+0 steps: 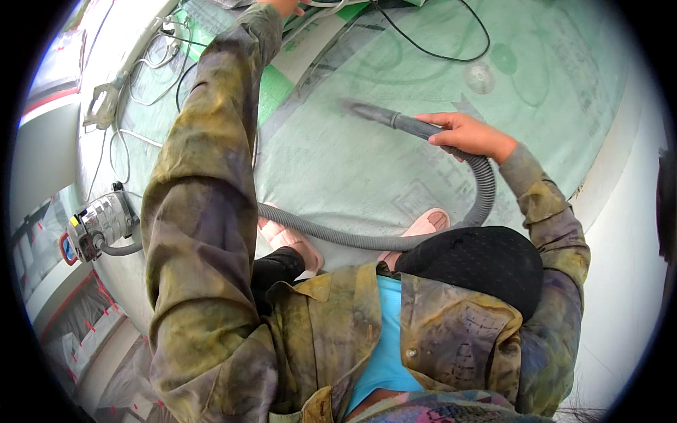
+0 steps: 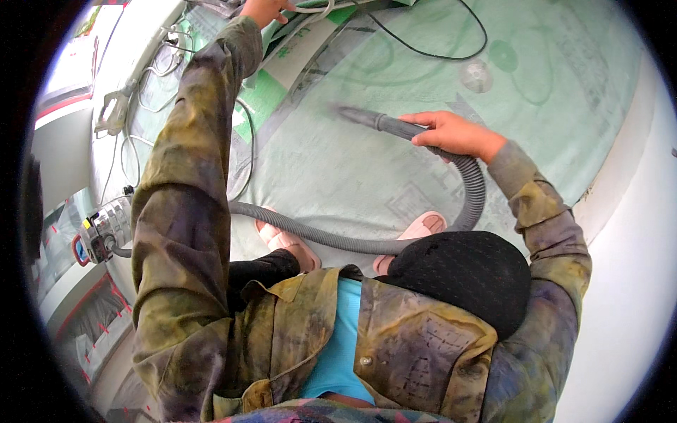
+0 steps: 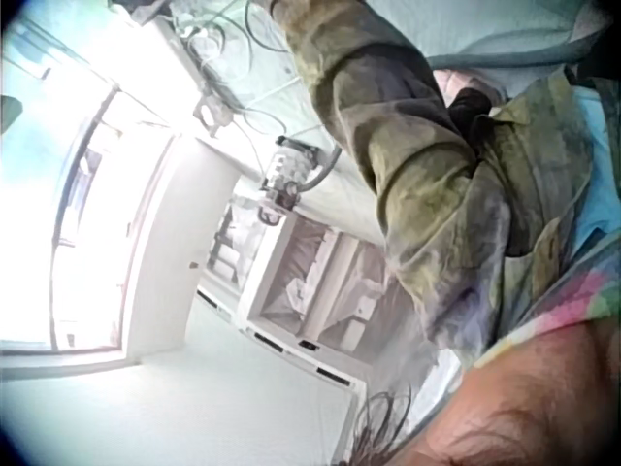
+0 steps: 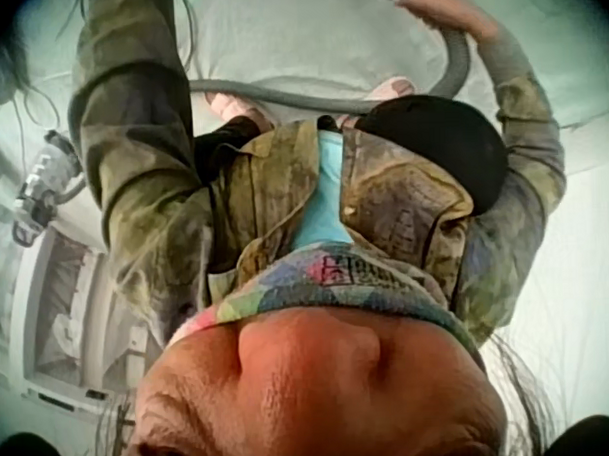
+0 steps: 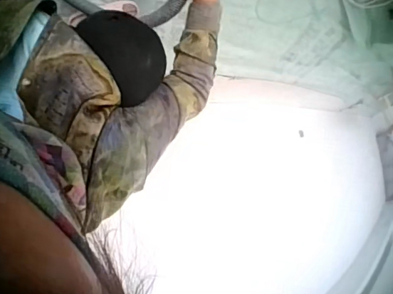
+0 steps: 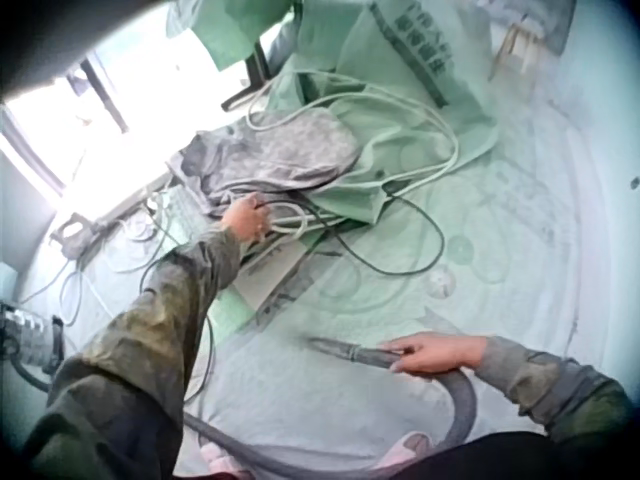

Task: The person vacuums a floor covered with green protective sheeting using a handheld vacuum cleaner. They move the vacuum nozzle across the floor, clean around a wooden stool, and reposition the vacuum unit to reach different areas.

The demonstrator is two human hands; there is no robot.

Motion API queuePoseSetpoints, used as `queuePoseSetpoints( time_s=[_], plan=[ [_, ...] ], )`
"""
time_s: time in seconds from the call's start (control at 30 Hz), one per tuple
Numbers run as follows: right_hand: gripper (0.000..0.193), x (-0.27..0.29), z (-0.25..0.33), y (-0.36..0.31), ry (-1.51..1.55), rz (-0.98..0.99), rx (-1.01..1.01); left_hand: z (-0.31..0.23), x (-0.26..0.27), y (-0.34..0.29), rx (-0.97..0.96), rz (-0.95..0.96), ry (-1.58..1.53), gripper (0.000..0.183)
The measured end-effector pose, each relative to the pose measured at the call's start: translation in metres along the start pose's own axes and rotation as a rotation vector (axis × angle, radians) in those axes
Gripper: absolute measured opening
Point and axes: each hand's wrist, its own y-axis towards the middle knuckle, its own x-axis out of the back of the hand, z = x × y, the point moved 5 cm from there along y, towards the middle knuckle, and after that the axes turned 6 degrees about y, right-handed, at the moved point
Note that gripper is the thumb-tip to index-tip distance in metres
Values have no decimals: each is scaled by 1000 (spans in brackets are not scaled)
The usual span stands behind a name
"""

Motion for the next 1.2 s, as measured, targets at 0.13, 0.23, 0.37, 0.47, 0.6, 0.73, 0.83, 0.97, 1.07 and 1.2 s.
queuePoseSetpoints(
  time_s=[0.13, 0.23, 0.37, 0.47, 0.6, 0.73, 0.83, 0.97, 1.07, 1.2],
  plan=[
    [55, 59, 27, 23, -19, -229, 76, -6, 1, -1, -18, -2, 83, 20],
    [55, 82, 34, 47, 10, -427, 141, -6, 2, 3, -52, -4, 118, 19],
    [53, 13, 17, 67, -146, -202, 123, 5, 7, 11, -43, 35, 8, 17],
    [52, -22, 15, 74, -224, -28, 182, 5, 6, 14, -115, 170, -274, 14],
    [54, 48, 31, 88, 90, -305, 157, -3, 9, 5, -91, 141, -235, 10],
    [54, 53, 33, 104, 74, -388, 215, -24, 10, -11, -115, -11, 157, 16],
    [52, -26, 23, 113, -278, -83, 353, -33, 7, -21, -128, -39, 302, 23],
    [53, 0, 14, 95, -82, -202, 178, -27, 2, -34, -109, -57, 353, 25],
    [53, 62, 16, 71, 200, -430, 143, -21, -6, -42, -77, -58, 292, 24],
    [53, 14, 1, 66, -26, -291, 135, -5, -34, -49, -61, -24, 498, 25]
  ],
)
